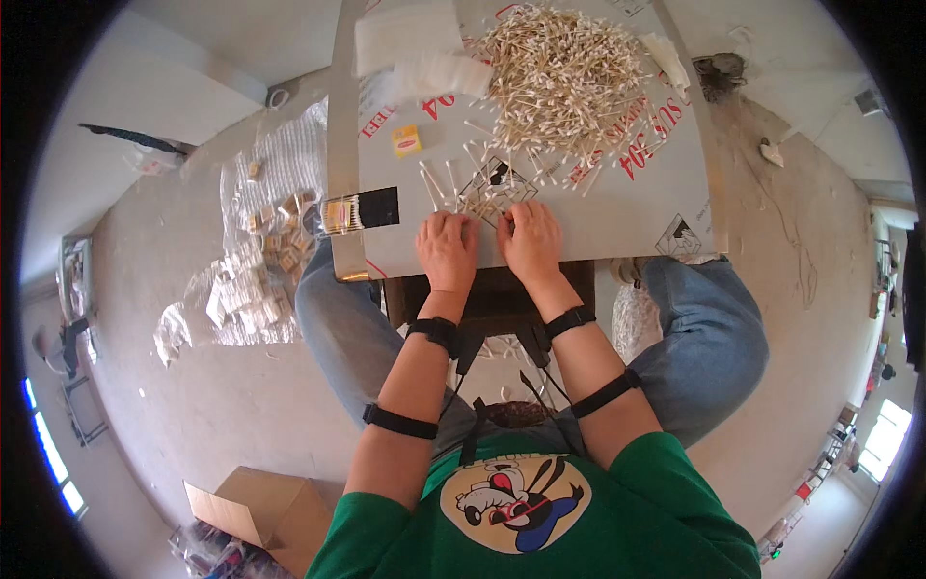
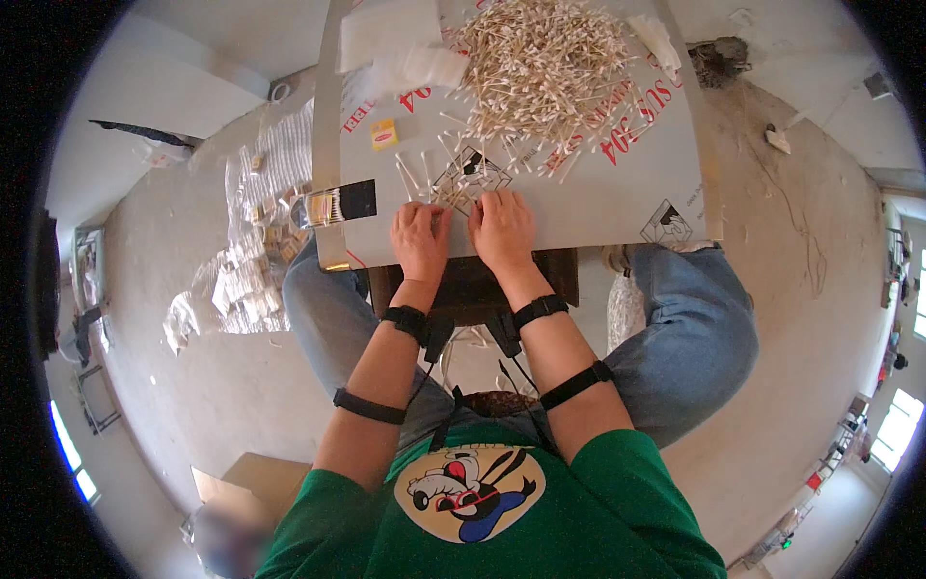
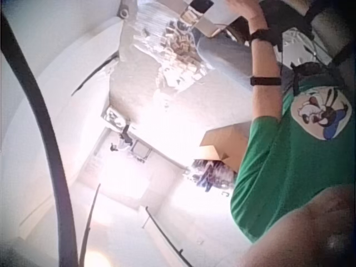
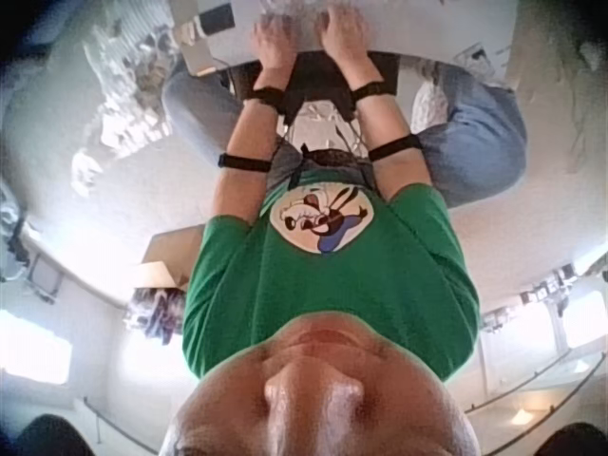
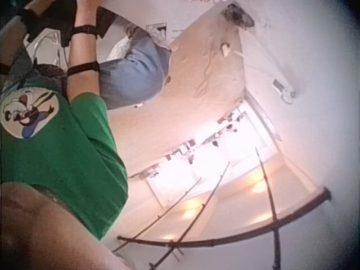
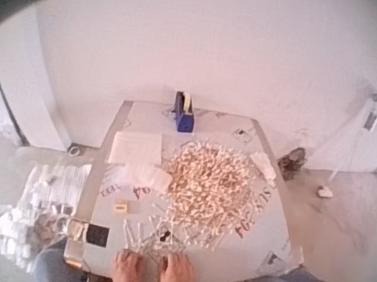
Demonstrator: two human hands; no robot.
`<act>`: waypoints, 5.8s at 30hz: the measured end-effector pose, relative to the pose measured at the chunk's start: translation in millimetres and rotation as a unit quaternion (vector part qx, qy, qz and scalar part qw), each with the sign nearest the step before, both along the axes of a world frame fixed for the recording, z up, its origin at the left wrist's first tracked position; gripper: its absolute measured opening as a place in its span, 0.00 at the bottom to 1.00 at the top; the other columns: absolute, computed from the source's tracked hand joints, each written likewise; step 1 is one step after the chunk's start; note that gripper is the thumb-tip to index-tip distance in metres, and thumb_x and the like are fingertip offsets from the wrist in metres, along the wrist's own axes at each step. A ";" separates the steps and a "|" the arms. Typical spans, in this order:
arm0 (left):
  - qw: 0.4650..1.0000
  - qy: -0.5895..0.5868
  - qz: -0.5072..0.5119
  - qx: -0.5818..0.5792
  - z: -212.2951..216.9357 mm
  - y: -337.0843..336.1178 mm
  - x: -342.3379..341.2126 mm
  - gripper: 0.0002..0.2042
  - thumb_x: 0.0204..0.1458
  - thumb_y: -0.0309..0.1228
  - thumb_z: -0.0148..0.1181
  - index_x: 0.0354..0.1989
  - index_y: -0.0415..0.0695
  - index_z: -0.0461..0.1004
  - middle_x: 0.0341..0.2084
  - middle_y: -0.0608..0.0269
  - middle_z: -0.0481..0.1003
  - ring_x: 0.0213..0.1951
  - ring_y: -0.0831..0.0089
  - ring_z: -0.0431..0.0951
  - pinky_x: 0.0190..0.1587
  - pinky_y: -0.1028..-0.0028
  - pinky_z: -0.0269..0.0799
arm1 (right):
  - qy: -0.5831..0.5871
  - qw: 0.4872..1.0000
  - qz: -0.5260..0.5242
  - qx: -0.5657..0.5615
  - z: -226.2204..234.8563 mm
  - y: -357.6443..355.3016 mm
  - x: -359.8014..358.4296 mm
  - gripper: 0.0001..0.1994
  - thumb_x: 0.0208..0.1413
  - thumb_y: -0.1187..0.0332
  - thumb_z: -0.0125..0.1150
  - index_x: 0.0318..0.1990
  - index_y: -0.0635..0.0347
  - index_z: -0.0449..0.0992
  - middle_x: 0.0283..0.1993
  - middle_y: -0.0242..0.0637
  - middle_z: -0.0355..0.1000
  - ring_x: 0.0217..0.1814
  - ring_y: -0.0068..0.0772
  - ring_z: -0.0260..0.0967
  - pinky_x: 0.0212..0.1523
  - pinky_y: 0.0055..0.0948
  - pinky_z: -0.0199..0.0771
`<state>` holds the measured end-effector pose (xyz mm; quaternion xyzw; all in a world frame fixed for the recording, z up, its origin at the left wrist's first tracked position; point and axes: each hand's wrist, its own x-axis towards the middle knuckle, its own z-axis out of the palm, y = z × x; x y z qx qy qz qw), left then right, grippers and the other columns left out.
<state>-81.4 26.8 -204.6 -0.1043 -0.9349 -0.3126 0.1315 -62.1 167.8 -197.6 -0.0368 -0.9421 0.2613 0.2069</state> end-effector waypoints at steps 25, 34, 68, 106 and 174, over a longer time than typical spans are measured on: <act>0.992 0.032 -0.121 0.000 4.0 -28.0 1.4 0.07 0.42 0.24 0.66 0.31 0.46 0.80 0.31 0.61 0.72 0.36 0.60 0.74 0.39 0.63 0.71 | -0.024 0.994 0.057 -0.093 1.1 14.1 3.2 0.06 0.47 0.78 0.62 0.34 0.60 0.75 0.36 0.39 0.72 0.38 0.47 0.71 0.39 0.41 0.73; 0.990 0.032 -0.129 0.037 2.0 -29.0 6.6 0.08 0.42 0.24 0.66 0.32 0.45 0.79 0.32 0.62 0.73 0.36 0.59 0.74 0.40 0.62 0.71 | -0.036 0.990 0.093 -0.096 2.4 12.0 2.9 0.07 0.45 0.78 0.62 0.34 0.62 0.78 0.36 0.40 0.73 0.42 0.46 0.71 0.43 0.39 0.73; 0.993 -0.012 -0.116 0.025 8.9 -28.0 -14.0 0.04 0.45 0.25 0.62 0.29 0.44 0.78 0.31 0.61 0.74 0.38 0.58 0.75 0.42 0.62 0.71 | -0.036 0.969 0.048 -0.241 -7.9 1.3 4.8 0.06 0.46 0.78 0.63 0.33 0.60 0.79 0.33 0.40 0.73 0.37 0.45 0.71 0.37 0.37 0.74; 0.987 -0.073 -0.137 0.033 15.8 -23.7 -21.2 0.04 0.46 0.26 0.63 0.31 0.42 0.78 0.30 0.57 0.74 0.36 0.56 0.75 0.39 0.61 0.72 | -0.104 0.964 -0.088 -0.228 0.6 44.4 -25.1 0.05 0.48 0.71 0.63 0.30 0.63 0.77 0.29 0.43 0.74 0.31 0.42 0.74 0.35 0.37 0.73; 0.987 -0.039 -0.112 -0.106 15.1 -24.0 -57.3 0.03 0.45 0.29 0.63 0.28 0.45 0.78 0.30 0.61 0.72 0.40 0.59 0.74 0.42 0.62 0.71 | -0.170 0.974 -0.137 -0.064 1.4 67.7 -7.0 0.05 0.54 0.70 0.58 0.35 0.61 0.71 0.35 0.48 0.72 0.40 0.54 0.71 0.39 0.47 0.71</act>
